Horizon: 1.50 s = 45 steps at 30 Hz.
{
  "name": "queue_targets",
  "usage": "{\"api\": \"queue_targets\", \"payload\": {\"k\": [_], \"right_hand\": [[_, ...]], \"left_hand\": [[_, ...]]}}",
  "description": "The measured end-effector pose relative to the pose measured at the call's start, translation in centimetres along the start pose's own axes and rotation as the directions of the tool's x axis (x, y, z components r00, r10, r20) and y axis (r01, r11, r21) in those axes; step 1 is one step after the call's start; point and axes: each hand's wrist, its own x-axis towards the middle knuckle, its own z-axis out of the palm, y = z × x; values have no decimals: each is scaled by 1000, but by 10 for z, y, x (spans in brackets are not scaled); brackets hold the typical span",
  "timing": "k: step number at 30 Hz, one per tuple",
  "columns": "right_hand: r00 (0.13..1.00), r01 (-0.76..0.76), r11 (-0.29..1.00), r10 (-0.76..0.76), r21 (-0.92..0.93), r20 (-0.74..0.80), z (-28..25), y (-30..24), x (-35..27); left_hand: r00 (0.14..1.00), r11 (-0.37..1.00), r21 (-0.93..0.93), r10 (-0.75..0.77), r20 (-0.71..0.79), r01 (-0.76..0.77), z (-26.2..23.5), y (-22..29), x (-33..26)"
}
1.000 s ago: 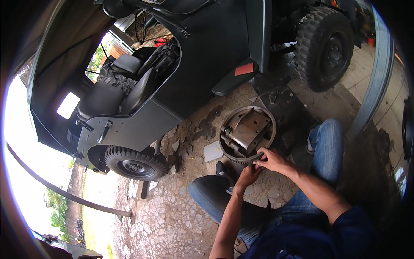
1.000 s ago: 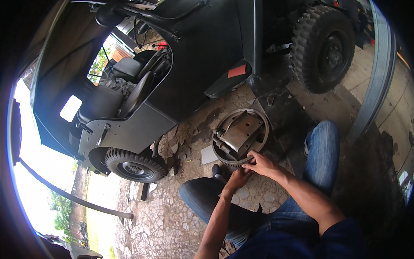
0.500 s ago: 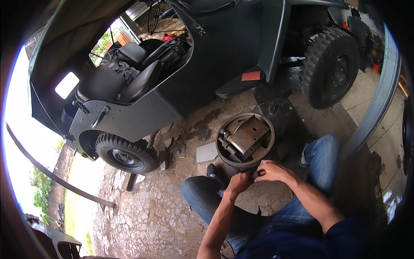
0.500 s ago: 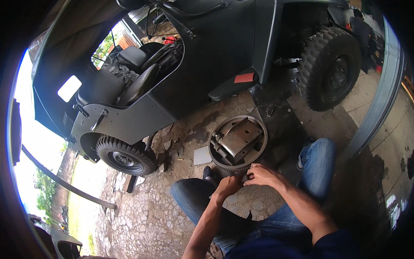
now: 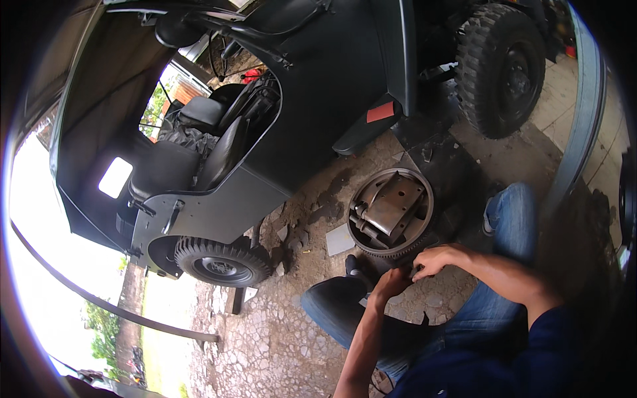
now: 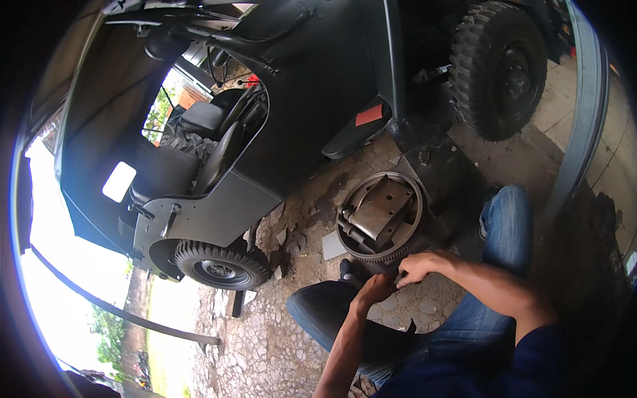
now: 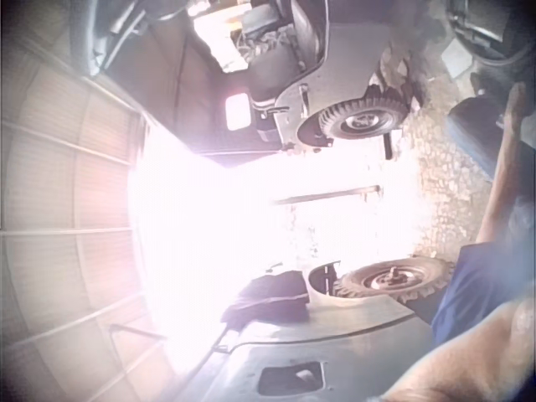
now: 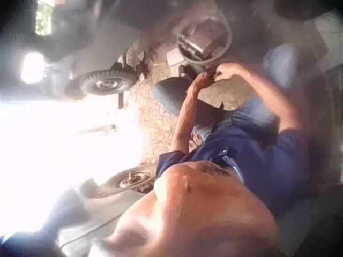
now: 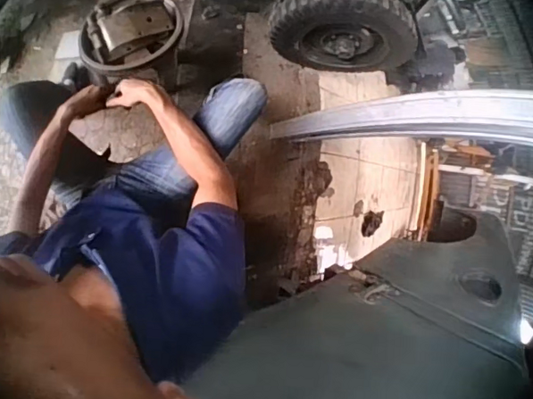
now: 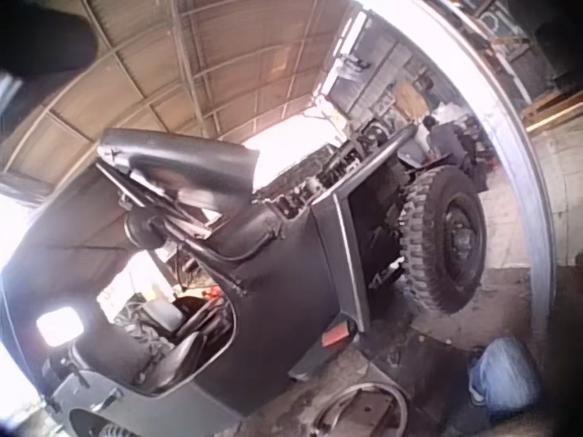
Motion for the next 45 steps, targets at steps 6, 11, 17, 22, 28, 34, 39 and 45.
{"api": "queue_targets", "payload": {"k": [6,11,17,22,28,34,39,45], "right_hand": [[912,154,968,-216,-196,-350,33,34,28],[900,181,950,-264,-254,-347,25,25,26],[990,56,982,-78,-179,-118,18,19,20],[932,228,959,-264,-167,-246,14,17,14],[942,208,961,-247,-181,-228,16,18,20],[927,259,957,-285,-133,-244,20,43,25],[966,139,984,-158,-108,-202,3,0,2],[917,193,966,-241,-173,-317,10,20,11]], "left_hand": [[989,982,150,-129,75,117,1,2,13],[989,987,93,-137,50,132,9,-11,11],[979,994,81,-88,184,74,13,-9,14],[992,995,72,-74,104,67,15,-15,13],[983,989,73,-138,117,130,8,-7,7],[989,991,88,-111,99,103,8,-7,18],[941,952,165,-287,178,259,21,-25,15],[985,979,131,-163,50,156,9,-5,19]]}}
